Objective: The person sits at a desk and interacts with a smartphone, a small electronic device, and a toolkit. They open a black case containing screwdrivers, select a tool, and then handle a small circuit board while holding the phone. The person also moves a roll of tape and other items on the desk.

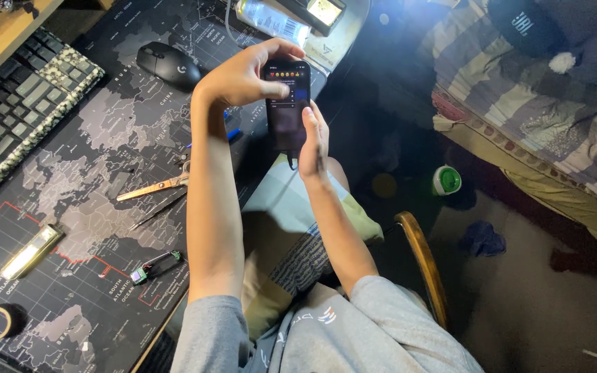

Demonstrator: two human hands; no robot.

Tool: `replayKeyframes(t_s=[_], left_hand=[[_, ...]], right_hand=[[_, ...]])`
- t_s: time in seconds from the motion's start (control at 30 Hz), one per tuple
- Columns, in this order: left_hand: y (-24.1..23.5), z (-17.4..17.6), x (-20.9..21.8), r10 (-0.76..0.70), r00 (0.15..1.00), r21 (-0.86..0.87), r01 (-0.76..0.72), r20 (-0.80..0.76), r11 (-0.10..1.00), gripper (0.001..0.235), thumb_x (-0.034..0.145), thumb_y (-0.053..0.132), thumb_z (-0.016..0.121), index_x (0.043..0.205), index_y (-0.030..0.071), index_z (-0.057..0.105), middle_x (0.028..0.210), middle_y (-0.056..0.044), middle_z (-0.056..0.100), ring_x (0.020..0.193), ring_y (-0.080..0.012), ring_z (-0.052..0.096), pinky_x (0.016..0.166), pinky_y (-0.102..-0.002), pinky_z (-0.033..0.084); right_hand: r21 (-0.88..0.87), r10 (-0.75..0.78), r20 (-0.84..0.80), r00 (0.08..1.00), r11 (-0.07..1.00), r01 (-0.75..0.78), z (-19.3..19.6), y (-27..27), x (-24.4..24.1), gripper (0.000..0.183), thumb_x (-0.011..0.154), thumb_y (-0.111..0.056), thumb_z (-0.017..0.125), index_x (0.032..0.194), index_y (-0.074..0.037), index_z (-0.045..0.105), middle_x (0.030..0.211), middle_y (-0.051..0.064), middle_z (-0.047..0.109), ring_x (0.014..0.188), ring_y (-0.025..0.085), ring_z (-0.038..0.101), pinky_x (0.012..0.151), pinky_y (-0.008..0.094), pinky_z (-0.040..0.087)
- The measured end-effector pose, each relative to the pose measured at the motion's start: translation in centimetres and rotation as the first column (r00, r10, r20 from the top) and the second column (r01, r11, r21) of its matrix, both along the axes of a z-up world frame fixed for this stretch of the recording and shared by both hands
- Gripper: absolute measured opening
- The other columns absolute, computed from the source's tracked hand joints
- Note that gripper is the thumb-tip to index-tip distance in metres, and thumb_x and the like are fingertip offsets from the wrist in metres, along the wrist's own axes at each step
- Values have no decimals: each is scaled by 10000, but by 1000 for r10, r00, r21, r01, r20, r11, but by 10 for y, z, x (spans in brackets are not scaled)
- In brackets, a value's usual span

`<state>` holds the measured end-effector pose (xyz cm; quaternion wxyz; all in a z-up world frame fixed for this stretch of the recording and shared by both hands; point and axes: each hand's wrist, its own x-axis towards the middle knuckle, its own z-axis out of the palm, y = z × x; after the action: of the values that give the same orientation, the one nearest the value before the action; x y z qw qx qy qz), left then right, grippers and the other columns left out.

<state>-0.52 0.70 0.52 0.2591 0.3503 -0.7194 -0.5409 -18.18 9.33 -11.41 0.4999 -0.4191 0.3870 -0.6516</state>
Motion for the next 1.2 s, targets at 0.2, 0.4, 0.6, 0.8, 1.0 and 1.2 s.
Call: replayKeyframes(t_s=[0.2,0.4,0.6,0.8,1.0,1.2], left_hand=[[0,3,0,59,997,43,-58,-42,997,394,1041,272,559,1421,194,626,1342,-64,685,1183,-163,663,993,-319,543],[-6,-9,2,43,992,120,-29,-117,992,372,1060,307,543,1400,172,610,1105,37,657,974,-85,592,795,-249,473],[-36,-49,-2,41,996,-284,-62,-78,957,394,1139,514,574,1220,135,644,1052,5,743,934,-90,671,819,-282,514],[-44,-56,-22,353,927,-544,-364,-130,756,522,1047,667,543,1083,186,745,1049,-40,816,947,-185,760,832,-344,525],[-22,-32,-9,473,862,-537,-491,-183,686,533,1025,709,541,1116,193,639,1092,-61,619,860,-149,624,843,-329,554],[66,52,36,406,912,-796,-292,-63,531,644,1126,724,410,1184,110,595,980,-136,732,815,-287,711,686,-433,525]], right_hand=[[-94,275,-132,952,953,-288,3,2,-21,617,1037,-271,660,1589,-40,506,1390,117,673,1248,184,629,1108,339,523],[-29,554,-265,789,813,-581,-2,-3,-52,1150,967,7,794,1790,-126,2,1693,165,407,1426,230,552,1207,368,521],[-125,282,-79,956,949,-291,-19,-15,-15,220,1100,-81,672,1305,-88,595,1210,85,671,984,103,617,840,237,533],[-33,82,-305,949,995,-97,14,-10,-7,162,1088,-296,702,1121,-137,709,1003,23,745,934,82,704,853,249,604],[-70,17,-380,925,996,-47,46,5,13,264,1145,-323,558,958,-161,650,830,-82,538,774,38,477,714,265,407],[0,237,-249,939,970,-245,51,-3,6,304,1111,-401,589,1113,-118,700,992,0,693,918,115,685,818,279,580]])
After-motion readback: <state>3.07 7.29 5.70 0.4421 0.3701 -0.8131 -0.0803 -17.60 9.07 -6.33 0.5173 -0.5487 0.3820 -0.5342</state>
